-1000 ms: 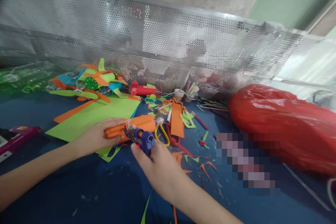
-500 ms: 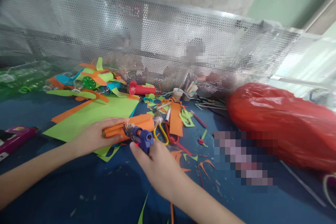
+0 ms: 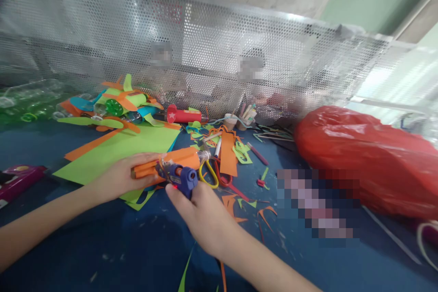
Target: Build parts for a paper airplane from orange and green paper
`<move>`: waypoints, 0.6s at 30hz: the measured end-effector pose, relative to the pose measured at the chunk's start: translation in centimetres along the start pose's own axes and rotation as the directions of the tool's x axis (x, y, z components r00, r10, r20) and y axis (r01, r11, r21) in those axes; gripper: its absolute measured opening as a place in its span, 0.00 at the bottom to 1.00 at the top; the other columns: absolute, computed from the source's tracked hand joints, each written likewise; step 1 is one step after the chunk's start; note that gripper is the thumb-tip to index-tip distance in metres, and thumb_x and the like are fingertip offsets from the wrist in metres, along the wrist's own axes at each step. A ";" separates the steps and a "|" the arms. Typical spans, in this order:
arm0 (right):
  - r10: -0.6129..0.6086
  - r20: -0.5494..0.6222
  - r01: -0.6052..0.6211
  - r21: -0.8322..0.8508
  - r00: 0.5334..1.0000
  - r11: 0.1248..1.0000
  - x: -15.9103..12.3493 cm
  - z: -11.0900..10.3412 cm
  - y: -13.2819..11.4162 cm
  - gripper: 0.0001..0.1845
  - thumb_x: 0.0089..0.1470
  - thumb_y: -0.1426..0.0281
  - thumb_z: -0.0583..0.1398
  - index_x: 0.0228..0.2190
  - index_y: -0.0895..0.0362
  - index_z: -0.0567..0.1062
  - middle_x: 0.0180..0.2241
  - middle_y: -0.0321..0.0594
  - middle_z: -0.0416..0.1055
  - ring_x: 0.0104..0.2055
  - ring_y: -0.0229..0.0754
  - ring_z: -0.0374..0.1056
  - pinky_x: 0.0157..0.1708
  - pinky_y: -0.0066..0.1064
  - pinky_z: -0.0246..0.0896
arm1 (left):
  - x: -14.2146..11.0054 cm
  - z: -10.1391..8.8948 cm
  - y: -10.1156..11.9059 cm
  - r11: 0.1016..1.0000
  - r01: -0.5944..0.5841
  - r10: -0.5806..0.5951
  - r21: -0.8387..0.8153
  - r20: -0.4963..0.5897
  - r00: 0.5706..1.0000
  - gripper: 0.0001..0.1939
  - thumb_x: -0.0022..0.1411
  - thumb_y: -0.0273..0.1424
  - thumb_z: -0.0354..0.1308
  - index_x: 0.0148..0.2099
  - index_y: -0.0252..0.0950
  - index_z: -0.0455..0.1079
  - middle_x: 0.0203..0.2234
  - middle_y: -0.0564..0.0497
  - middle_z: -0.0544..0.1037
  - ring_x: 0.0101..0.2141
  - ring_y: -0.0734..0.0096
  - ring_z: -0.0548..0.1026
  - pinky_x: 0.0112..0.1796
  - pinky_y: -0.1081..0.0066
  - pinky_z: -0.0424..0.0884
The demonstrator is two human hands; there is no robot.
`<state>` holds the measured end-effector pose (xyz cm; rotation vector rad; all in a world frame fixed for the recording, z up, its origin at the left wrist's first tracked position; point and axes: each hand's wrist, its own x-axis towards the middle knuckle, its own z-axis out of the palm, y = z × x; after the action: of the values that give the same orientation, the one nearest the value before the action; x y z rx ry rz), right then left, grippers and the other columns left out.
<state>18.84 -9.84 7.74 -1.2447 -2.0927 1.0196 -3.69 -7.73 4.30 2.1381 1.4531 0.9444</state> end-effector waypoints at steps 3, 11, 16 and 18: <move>0.015 0.038 -0.015 0.007 0.999 1.000 -0.2 0.7 0.0 0.22 0.58 0.51 0.50 0.29 0.57 0.68 0.21 0.31 0.54 0.22 0.34 0.51 0.20 0.25 0.50 | 0.1 0.1 -0.2 1.000 -0.005 0.005 -0.005 0.008 1.000 0.25 0.58 0.42 0.57 0.57 0.44 0.66 0.54 0.52 0.72 0.53 0.58 0.70 0.54 0.62 0.65; 0.008 -0.081 -0.014 -0.069 0.997 0.998 0.3 -0.9 0.4 0.21 0.57 0.53 0.51 0.23 0.56 0.64 0.20 0.33 0.57 0.23 0.35 0.51 0.23 0.27 0.50 | 0.0 -0.2 0.4 1.000 0.011 -0.011 0.027 -0.011 1.000 0.25 0.58 0.42 0.56 0.56 0.41 0.68 0.53 0.51 0.73 0.52 0.55 0.71 0.53 0.61 0.66; 0.065 -0.117 -0.080 -0.130 0.991 0.988 0.7 -2.1 1.1 0.23 0.56 0.52 0.51 0.19 0.55 0.59 0.18 0.31 0.50 0.22 0.34 0.46 0.21 0.28 0.45 | 0.0 -0.1 0.2 0.999 0.032 -0.032 0.041 -0.014 0.999 0.26 0.58 0.43 0.56 0.57 0.42 0.66 0.55 0.51 0.71 0.54 0.56 0.68 0.55 0.60 0.64; 0.102 -0.126 -0.120 -0.143 0.987 0.983 0.9 -2.5 1.3 0.24 0.56 0.50 0.51 0.19 0.55 0.60 0.17 0.31 0.50 0.21 0.34 0.46 0.21 0.28 0.45 | 0.1 -0.1 0.1 0.998 0.043 -0.043 0.047 -0.006 0.999 0.26 0.58 0.45 0.56 0.57 0.44 0.66 0.55 0.51 0.71 0.54 0.56 0.69 0.55 0.59 0.64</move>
<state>20.94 -7.79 8.26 -1.4735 -2.0590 0.8254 -3.68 -7.73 4.46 2.1305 1.5321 0.9091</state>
